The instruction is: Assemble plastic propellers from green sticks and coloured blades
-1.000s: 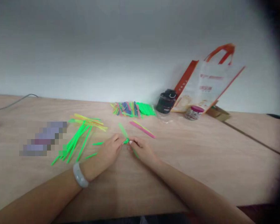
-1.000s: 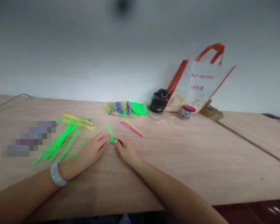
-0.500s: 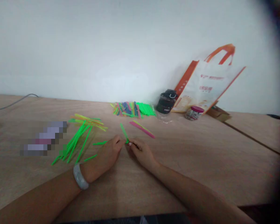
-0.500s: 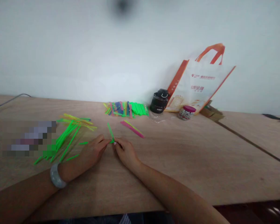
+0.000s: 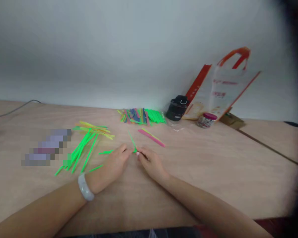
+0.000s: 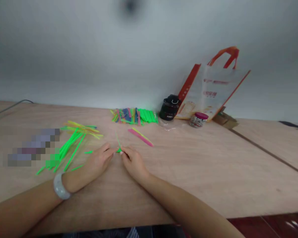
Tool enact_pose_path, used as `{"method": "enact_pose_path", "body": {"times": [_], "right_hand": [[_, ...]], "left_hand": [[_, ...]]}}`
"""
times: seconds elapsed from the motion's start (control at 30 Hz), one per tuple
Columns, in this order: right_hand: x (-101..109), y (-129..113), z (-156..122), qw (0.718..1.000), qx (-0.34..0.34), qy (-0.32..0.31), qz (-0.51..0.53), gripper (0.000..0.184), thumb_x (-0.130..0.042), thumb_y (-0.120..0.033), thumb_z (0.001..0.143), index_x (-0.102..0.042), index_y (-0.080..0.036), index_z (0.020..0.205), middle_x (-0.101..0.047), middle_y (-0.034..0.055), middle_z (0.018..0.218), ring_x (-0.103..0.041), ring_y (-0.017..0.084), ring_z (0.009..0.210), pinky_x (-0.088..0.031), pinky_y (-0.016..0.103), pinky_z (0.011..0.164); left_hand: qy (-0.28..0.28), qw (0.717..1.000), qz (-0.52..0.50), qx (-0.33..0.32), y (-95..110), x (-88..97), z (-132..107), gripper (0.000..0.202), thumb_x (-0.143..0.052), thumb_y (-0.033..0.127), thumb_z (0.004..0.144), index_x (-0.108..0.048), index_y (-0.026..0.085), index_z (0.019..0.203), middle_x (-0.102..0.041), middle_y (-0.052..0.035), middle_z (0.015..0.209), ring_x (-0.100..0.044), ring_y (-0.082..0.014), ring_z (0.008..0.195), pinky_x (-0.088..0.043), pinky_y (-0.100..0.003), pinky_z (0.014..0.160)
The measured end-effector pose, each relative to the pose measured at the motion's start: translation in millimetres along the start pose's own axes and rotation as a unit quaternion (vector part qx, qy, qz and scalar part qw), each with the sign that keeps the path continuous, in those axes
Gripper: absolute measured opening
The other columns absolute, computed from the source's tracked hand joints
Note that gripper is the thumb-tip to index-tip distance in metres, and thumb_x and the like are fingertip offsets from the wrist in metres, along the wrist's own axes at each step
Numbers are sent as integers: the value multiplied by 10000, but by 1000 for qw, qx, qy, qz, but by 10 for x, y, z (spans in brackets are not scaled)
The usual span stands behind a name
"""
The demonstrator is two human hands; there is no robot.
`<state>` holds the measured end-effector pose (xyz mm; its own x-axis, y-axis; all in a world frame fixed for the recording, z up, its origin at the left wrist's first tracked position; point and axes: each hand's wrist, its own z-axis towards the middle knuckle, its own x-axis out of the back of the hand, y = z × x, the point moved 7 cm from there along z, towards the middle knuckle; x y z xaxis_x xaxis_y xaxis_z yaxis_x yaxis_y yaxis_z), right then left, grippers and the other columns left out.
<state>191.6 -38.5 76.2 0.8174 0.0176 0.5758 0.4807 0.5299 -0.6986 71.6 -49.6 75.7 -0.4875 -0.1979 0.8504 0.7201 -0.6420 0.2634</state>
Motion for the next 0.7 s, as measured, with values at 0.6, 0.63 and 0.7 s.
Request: {"method": "enact_pose_path", "body": {"times": [0.6, 0.63, 0.7], "right_hand": [[55, 5, 82, 999, 13, 7, 31, 312, -460, -175, 837, -674, -249, 1051, -675, 36, 898, -607, 175, 856, -490, 315, 791], [73, 14, 84, 999, 13, 12, 31, 314, -463, -195, 844, -661, -246, 1083, -677, 43, 931, -609, 180, 881, -491, 323, 805], [116, 46, 81, 999, 6, 27, 30, 329, -471, -247, 859, -627, -235, 1149, -670, 61, 1008, -607, 194, 933, -494, 335, 818]], "left_hand": [[-5, 999, 48, -22, 108, 77, 9, 315, -389, 79, 867, -547, 181, 1121, -577, -67, 1003, -543, -196, 936, -478, -370, 862], [-4, 998, 58, -27, 130, 109, 7, 331, -393, 73, 862, -538, 177, 1141, -579, -72, 1023, -539, -202, 957, -471, -377, 877], [7, 997, 74, -33, 132, 219, 12, 360, -387, 68, 862, -522, 179, 1177, -582, -72, 1046, -536, -207, 975, -463, -376, 884]]}}
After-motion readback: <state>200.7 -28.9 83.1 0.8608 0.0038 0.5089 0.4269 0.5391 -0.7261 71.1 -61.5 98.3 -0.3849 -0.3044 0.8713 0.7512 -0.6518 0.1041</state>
